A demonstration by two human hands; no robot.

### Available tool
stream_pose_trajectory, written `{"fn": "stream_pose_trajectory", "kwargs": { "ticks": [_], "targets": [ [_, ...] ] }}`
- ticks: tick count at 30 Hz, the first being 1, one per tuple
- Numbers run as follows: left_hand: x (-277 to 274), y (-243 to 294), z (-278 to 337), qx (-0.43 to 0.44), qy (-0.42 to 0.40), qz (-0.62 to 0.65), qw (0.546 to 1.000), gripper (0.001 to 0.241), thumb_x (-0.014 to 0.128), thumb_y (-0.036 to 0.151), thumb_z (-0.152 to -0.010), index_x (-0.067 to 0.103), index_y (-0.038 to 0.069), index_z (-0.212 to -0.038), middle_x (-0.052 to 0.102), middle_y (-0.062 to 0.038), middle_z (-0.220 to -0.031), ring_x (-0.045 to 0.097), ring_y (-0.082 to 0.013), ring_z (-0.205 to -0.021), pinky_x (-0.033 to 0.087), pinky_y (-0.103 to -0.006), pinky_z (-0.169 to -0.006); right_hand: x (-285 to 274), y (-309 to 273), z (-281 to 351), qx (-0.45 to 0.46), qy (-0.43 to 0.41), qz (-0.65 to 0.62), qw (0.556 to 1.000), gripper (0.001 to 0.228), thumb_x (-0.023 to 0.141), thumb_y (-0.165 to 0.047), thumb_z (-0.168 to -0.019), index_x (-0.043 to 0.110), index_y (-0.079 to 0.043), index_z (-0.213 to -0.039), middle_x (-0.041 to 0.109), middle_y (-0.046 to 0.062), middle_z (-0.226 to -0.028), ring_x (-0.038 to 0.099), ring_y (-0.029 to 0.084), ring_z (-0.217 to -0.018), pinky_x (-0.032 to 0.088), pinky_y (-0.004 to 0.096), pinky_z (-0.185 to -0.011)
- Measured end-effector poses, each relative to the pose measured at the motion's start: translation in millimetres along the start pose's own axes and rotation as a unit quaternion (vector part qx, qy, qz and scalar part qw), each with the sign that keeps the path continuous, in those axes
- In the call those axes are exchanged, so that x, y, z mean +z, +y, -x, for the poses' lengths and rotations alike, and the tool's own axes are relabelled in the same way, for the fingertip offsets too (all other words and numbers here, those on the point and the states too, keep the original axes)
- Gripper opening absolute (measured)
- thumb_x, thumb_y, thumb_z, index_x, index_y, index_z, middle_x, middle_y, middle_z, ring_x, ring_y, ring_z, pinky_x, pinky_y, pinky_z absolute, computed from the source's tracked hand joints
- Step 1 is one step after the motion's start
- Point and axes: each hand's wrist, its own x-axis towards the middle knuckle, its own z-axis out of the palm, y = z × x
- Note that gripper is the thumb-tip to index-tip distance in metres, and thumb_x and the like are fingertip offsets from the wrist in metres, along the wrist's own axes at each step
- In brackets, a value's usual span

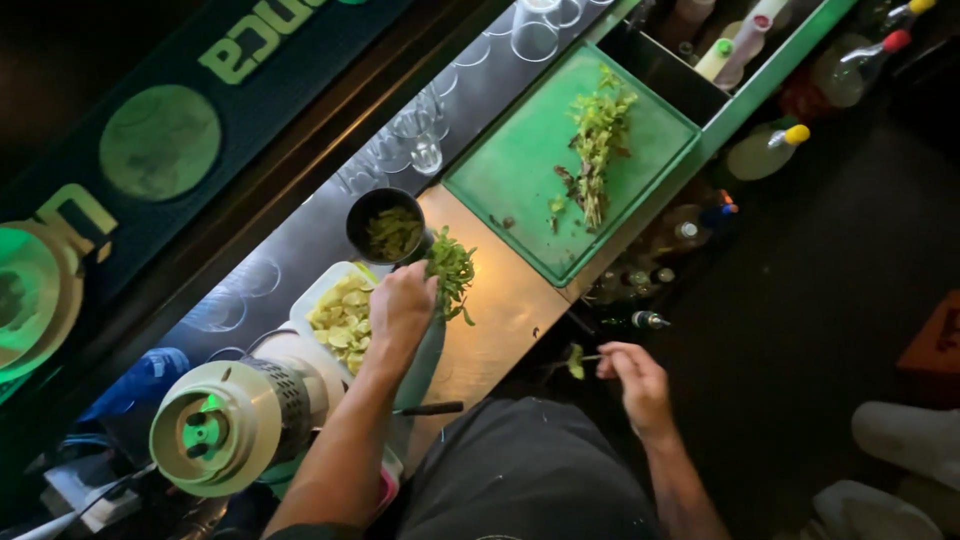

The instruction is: Picking fresh mint leaves from their stems and collecting them in a bowl for bar preparation.

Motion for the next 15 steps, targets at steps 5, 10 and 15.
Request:
{"fn": "stream_pose_trajectory", "kwargs": {
  "ticks": [5, 10, 15],
  "targets": [
    [-30, 34, 13, 0.017, 0.033, 0.011, 0.999, 0.025, 0.054, 0.032, -0.085, 0.065, 0.019, -0.102, 0.066, -0.01, -0.082, 0.065, -0.0338, -0.075, 0.053, -0.0476, -0.067, 3, 20, -6, 0.121, -0.112, 0.282, 0.945, 0.056, 0.056, -0.014, -0.081, 0.041, -0.004, -0.133, 0.068, 0.016, -0.1, 0.065, 0.028, -0.089, 0.051, 0.04, -0.08],
    [1, 79, -5, 0.1, 0.026, 0.168, 0.98, 0.02, 0.057, 0.027, -0.081, 0.07, 0.017, -0.093, 0.07, -0.003, -0.086, 0.065, -0.0234, -0.076, 0.049, -0.0367, -0.065, 1, -6, 12, 0.163, -0.136, 0.258, 0.942, 0.037, 0.056, -0.022, -0.081, 0.062, -0.014, -0.116, 0.071, -0.004, -0.089, 0.064, 0.006, -0.075, 0.047, 0.02, -0.075],
    [50, 132, -53, 0.098, -0.049, 0.189, 0.976, 0.025, 0.054, 0.031, -0.081, 0.07, 0.014, -0.091, 0.07, -0.005, -0.085, 0.063, -0.0291, -0.083, 0.047, -0.0414, -0.07, -10, -14, 23, 0.137, -0.106, 0.27, 0.947, 0.033, 0.059, -0.024, -0.08, 0.065, -0.015, -0.112, 0.07, -0.005, -0.085, 0.06, 0.006, -0.068, 0.047, 0.019, -0.071]
  ]
}}
